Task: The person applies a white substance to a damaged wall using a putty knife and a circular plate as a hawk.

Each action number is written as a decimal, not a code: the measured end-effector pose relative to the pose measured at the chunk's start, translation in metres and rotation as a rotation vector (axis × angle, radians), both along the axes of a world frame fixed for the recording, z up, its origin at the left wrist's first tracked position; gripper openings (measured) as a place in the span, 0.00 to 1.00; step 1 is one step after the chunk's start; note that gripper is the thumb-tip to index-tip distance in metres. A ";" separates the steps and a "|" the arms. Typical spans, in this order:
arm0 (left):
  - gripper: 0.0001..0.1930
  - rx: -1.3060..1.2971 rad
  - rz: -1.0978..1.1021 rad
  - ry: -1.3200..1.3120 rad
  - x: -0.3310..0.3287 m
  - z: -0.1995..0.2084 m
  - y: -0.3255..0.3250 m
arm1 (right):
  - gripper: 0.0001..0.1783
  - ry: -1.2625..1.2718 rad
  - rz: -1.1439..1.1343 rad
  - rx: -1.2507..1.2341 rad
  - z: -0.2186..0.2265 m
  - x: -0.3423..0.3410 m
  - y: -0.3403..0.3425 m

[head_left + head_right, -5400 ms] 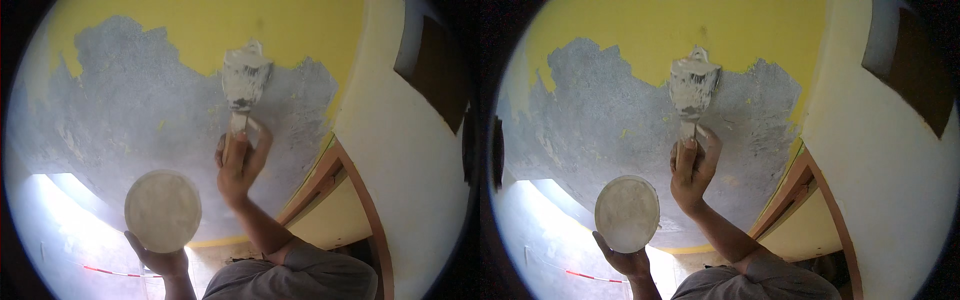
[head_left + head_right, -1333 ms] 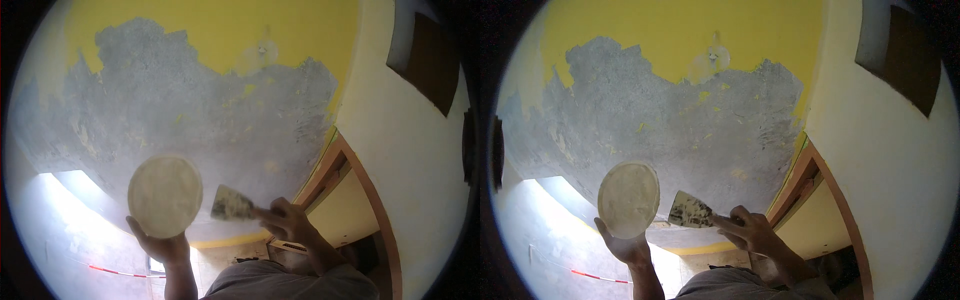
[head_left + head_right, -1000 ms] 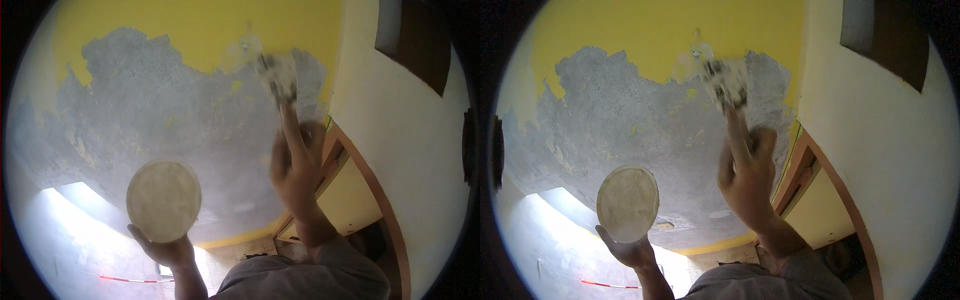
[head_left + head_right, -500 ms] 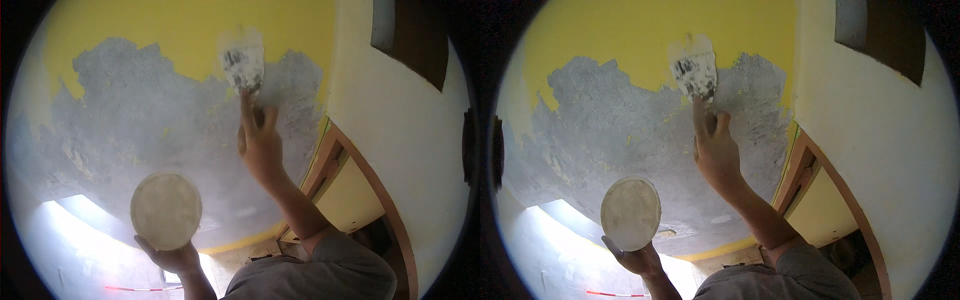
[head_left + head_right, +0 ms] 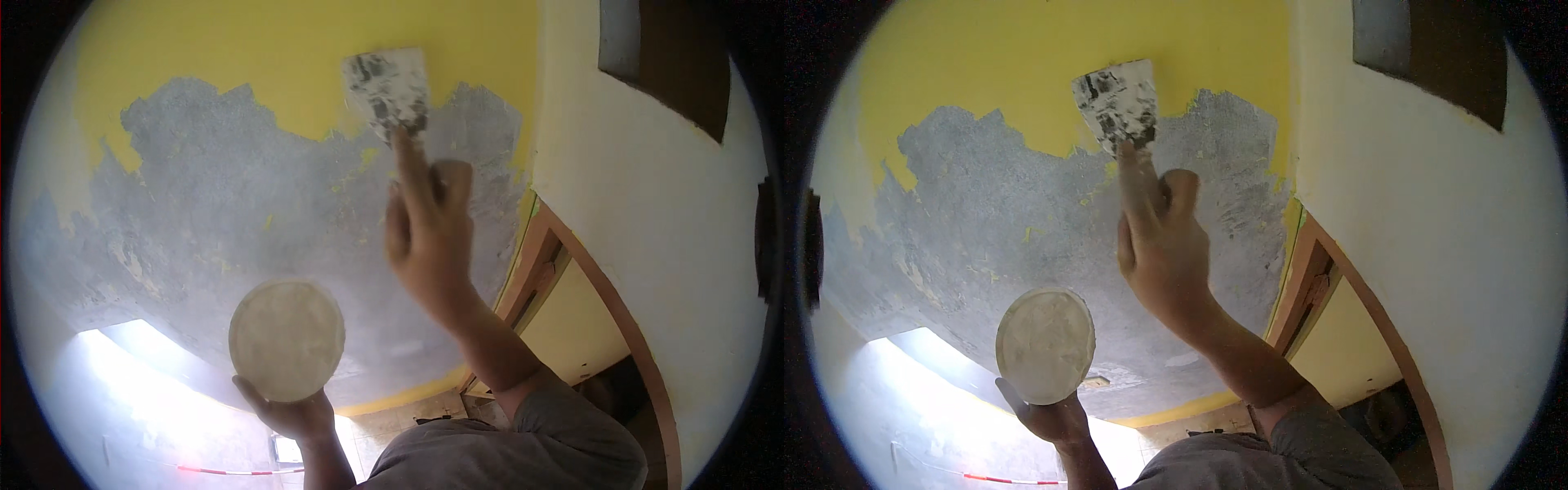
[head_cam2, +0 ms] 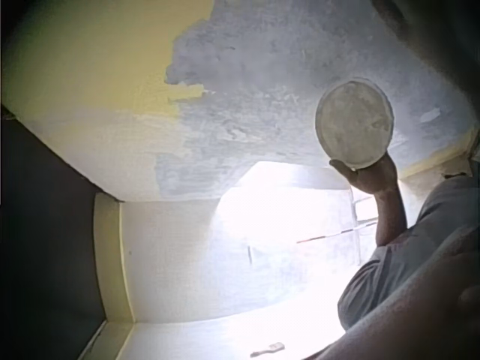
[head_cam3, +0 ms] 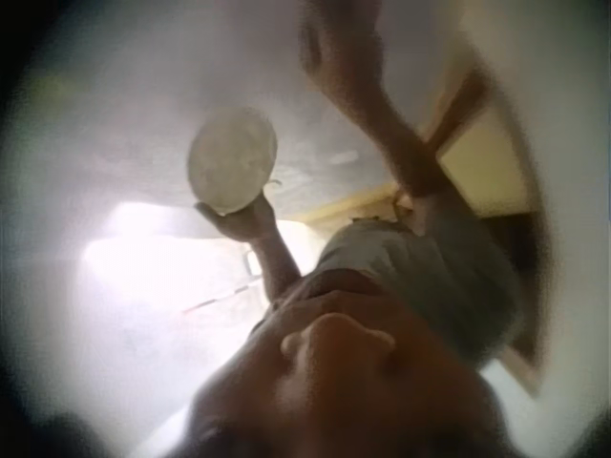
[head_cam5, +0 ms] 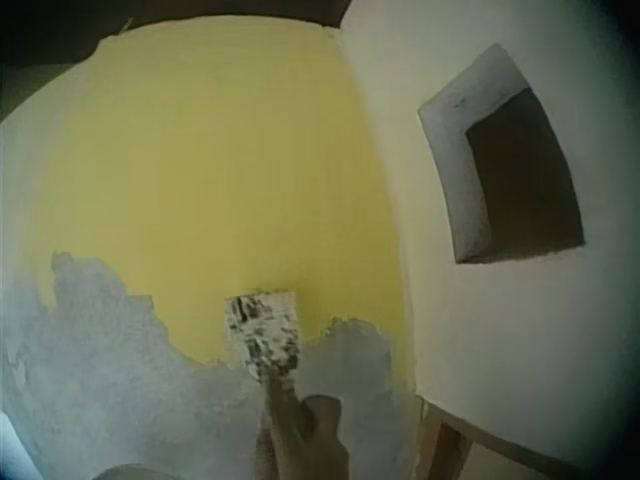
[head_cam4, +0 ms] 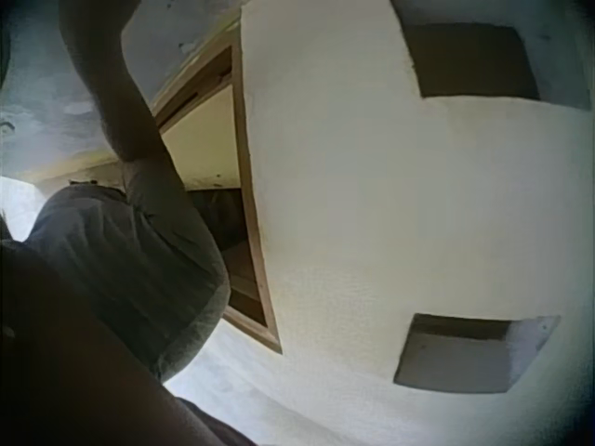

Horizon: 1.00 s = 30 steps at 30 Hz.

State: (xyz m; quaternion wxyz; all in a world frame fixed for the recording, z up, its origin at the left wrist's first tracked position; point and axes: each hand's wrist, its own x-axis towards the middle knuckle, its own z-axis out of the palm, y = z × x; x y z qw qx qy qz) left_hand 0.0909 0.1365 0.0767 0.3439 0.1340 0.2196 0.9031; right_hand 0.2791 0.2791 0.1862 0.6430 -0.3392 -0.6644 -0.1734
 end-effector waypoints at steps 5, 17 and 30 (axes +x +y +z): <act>0.30 0.254 -0.160 0.005 -0.021 -0.028 0.000 | 0.40 -0.037 -0.098 -0.089 -0.019 -0.020 0.034; 0.24 -0.173 0.230 0.428 -0.016 -0.015 -0.009 | 0.42 -0.117 0.115 -0.247 -0.042 0.028 -0.040; 0.29 0.226 -0.133 -0.033 -0.026 -0.016 -0.012 | 0.42 -0.197 -0.161 -0.149 -0.050 0.002 0.021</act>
